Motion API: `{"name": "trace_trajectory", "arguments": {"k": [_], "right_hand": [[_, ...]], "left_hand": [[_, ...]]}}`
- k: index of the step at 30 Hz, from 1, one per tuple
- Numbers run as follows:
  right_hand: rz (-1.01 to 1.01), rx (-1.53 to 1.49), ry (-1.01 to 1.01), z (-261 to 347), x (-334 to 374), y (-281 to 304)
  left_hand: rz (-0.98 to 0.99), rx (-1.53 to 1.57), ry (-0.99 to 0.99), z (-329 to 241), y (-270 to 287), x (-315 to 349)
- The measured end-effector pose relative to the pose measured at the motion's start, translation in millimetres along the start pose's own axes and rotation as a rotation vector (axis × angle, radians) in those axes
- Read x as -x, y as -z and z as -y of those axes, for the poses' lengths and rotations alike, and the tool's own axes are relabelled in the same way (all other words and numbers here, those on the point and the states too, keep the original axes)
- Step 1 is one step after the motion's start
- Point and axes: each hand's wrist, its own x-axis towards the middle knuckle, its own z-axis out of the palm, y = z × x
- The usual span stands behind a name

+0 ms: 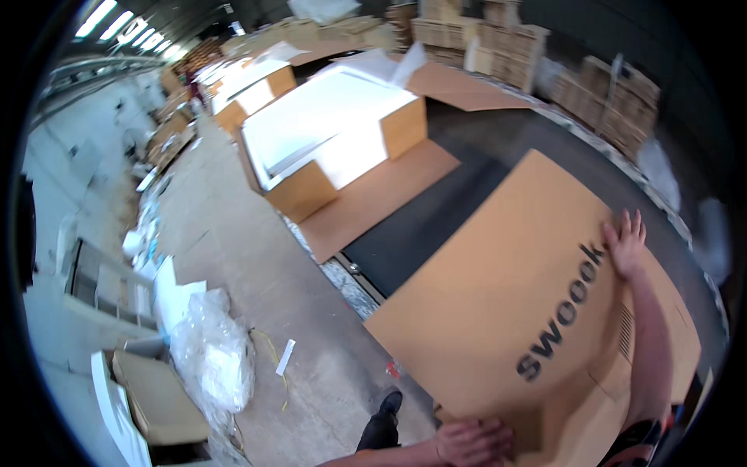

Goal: The person places protective white foam panels inside a box containing furniture components, adds documentation, and then seals the box using a tape dispenser before moving to the next item on a conveyor belt.

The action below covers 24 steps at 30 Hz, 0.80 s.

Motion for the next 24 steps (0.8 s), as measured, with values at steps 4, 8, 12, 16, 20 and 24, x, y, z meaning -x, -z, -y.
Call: {"name": "trace_trajectory", "arguments": {"k": [4,8,12,16,20,24], "right_hand": [[0.251,-0.041,-0.139,52,-62,30],[0.128,-0.002,-0.061,52,-74,15],[0.0,0.004,-0.054,38,-72,16],[0.031,0.062,-0.087,61,-60,27],[0.045,0.188,-0.147,77,-59,40],[0.036,0.125,-0.081,67,-55,27]], "left_hand": [[-0.103,0.071,-0.072,9,10,-18],[-0.019,0.0,-0.151,20,17,-29],[-0.112,-0.018,-0.154,22,12,-38],[-0.254,0.094,0.013,15,1,-48],[-0.331,0.049,-0.044,8,-11,-30],[-0.289,0.007,0.006,-9,-6,-20]]}}
